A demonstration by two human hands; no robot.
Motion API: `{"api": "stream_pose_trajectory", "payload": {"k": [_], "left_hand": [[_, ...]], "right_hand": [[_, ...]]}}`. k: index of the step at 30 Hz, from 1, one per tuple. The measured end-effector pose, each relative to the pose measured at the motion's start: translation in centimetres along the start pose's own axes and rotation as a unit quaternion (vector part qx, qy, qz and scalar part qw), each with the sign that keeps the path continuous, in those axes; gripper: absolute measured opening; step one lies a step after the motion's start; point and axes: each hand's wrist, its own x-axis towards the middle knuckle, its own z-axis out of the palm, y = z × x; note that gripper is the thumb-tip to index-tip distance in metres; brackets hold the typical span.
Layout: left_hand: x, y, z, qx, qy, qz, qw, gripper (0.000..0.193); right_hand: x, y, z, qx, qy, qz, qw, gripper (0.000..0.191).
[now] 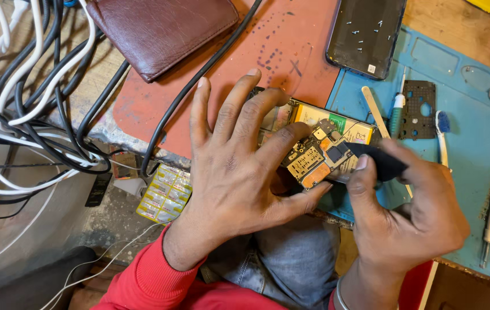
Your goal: The person works on a disassembled smartphone at a repair bench, holding the exposed motherboard and battery assembly in one hand while cleaning the board with a cotton swab. They use a black pry tool to lift and reposition components on the board, then continue swabbing the board and battery area before lifting the board again.
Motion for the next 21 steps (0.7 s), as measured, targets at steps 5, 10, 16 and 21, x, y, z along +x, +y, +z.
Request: {"api": "stream_pose_trajectory", "payload": {"k": [5,10,16,21], "left_hand": [[0.0,-0.1,0.0,0.002,-0.01,0.01,1.0,0.064],[0.0,-0.1,0.1,0.007,-0.008,0.013,1.0,0.069],[0.0,0.0,0.1,0.007,-0.019,0.011,1.0,0.075],[0.1,0.1,0.1,0.01,-0.025,0.004,1.0,0.083]], "right_hand": [[0.8,-1.1,0.6,0.089,0.021,0.116,0.989,0.034],[1.0,-1.7,1.1,0.041,0.034,0.158,0.986,0.028],[0.7,-1.6,1.0,0.069,0.029,0.144,0.987,0.024],[0.9,-1.5,1.2,0.11,0.028,0.163,0.98,0.022]]}}
